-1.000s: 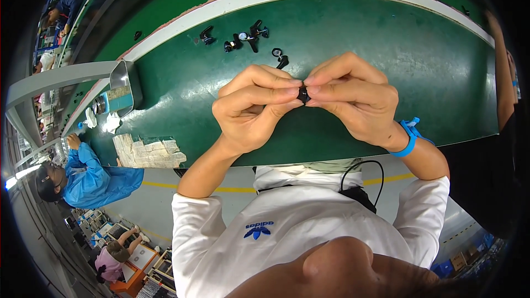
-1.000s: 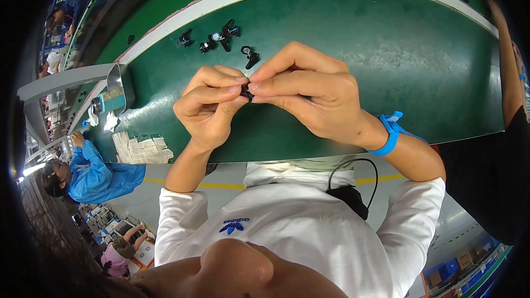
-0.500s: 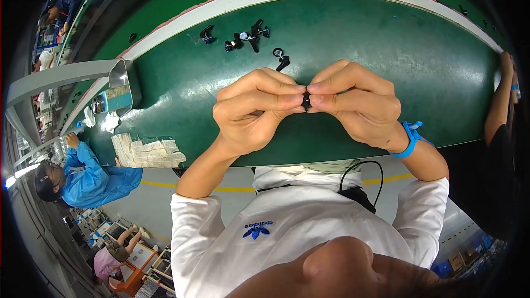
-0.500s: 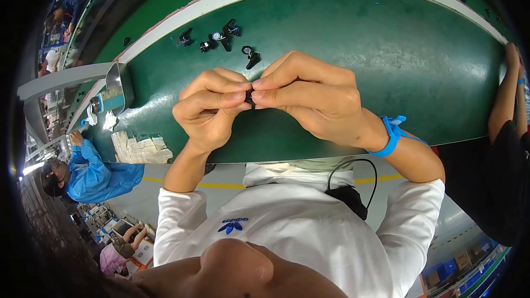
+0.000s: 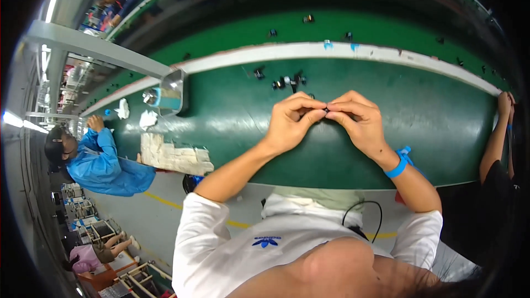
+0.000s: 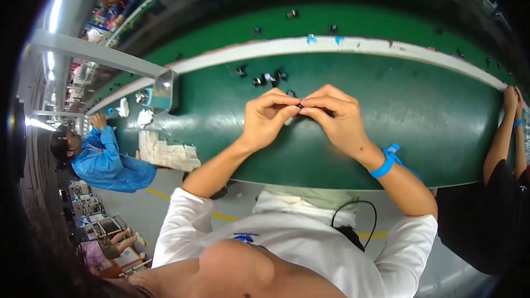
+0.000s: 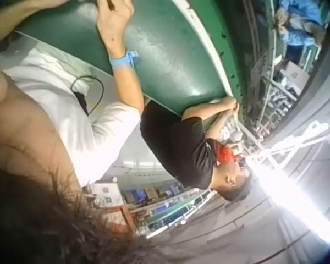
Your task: The person assembles small plastic components by hand on an electronics production line.
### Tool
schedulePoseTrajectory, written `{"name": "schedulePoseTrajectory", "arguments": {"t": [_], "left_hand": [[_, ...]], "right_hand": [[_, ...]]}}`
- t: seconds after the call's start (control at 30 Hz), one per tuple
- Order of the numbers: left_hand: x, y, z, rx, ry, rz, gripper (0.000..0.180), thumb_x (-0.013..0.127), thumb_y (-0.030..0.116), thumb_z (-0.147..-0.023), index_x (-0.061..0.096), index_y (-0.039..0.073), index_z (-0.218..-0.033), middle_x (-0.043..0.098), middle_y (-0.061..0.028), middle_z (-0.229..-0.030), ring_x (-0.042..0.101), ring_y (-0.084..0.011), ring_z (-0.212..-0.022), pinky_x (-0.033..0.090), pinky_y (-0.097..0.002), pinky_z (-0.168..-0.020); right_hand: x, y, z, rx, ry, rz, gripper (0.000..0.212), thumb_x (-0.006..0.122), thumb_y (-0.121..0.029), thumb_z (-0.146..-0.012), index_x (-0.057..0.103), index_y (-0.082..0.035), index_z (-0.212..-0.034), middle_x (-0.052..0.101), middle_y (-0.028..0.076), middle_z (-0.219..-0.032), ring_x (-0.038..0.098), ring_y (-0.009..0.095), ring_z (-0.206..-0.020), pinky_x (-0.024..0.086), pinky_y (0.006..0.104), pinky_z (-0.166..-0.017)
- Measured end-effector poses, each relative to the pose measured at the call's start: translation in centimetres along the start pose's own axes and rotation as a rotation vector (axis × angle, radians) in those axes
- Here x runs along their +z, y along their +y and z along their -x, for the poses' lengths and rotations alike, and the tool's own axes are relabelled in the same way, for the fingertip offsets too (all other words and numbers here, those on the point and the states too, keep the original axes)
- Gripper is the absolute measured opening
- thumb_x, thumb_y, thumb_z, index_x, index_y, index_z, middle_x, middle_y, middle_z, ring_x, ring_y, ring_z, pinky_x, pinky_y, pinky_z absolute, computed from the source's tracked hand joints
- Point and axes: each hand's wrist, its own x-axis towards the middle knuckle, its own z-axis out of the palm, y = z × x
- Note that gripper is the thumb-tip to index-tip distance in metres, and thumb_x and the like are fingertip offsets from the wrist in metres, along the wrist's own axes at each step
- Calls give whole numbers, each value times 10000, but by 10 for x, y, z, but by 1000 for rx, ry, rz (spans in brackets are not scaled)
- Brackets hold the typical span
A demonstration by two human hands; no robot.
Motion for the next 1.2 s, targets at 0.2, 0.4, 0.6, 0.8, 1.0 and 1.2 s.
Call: {"name": "schedulePoseTrajectory", "arguments": {"t": [0.2,0.4,0.6,0.8,1.0,1.2], "left_hand": [[-55,25,-45,236,152,-516,162,700,-9,-838,706,-14,-1000,646,-77,-1012,621,-120,-868,505,-242,-768],[-162,4,-124,69,367,-991,166,739,83,-794,731,23,-947,663,-121,-944,622,-181,-742,511,-287,-716],[-130,-6,-163,546,137,-1196,279,660,8,-811,689,31,-1088,662,-166,-1095,592,-357,-1046,467,-417,-944],[-74,-31,-205,493,-198,-1393,284,555,-11,-805,700,5,-1048,640,-159,-1186,547,-360,-1152,486,-416,-966],[-62,2,-163,213,18,-596,193,663,84,-897,692,-38,-1043,700,-104,-995,669,-179,-901,524,-295,-808],[-19,38,-50,-212,-178,61,303,544,0,-948,619,-32,-1239,596,-106,-1291,610,-159,-1069,489,-295,-955]], "right_hand": [[-4,-15,-5,-72,67,55,194,656,67,-853,677,35,-1044,623,106,-1026,628,156,-873,536,251,-747],[0,-11,-3,-94,5,104,187,605,91,-867,668,42,-1036,617,106,-994,626,143,-793,536,247,-685],[0,-9,-7,-128,-1,114,166,588,100,-870,667,51,-1007,615,105,-975,623,137,-746,529,243,-642],[-3,-9,-6,-110,24,154,129,588,88,-882,665,58,-981,613,100,-967,618,135,-706,515,235,-606],[-5,-7,-12,55,75,24,177,606,56,-892,642,50,-1064,603,103,-1015,644,145,-777,554,236,-672],[-3,-13,-8,111,122,-55,285,660,75,-842,607,62,-1122,604,119,-1012,670,156,-847,574,246,-720]]}}
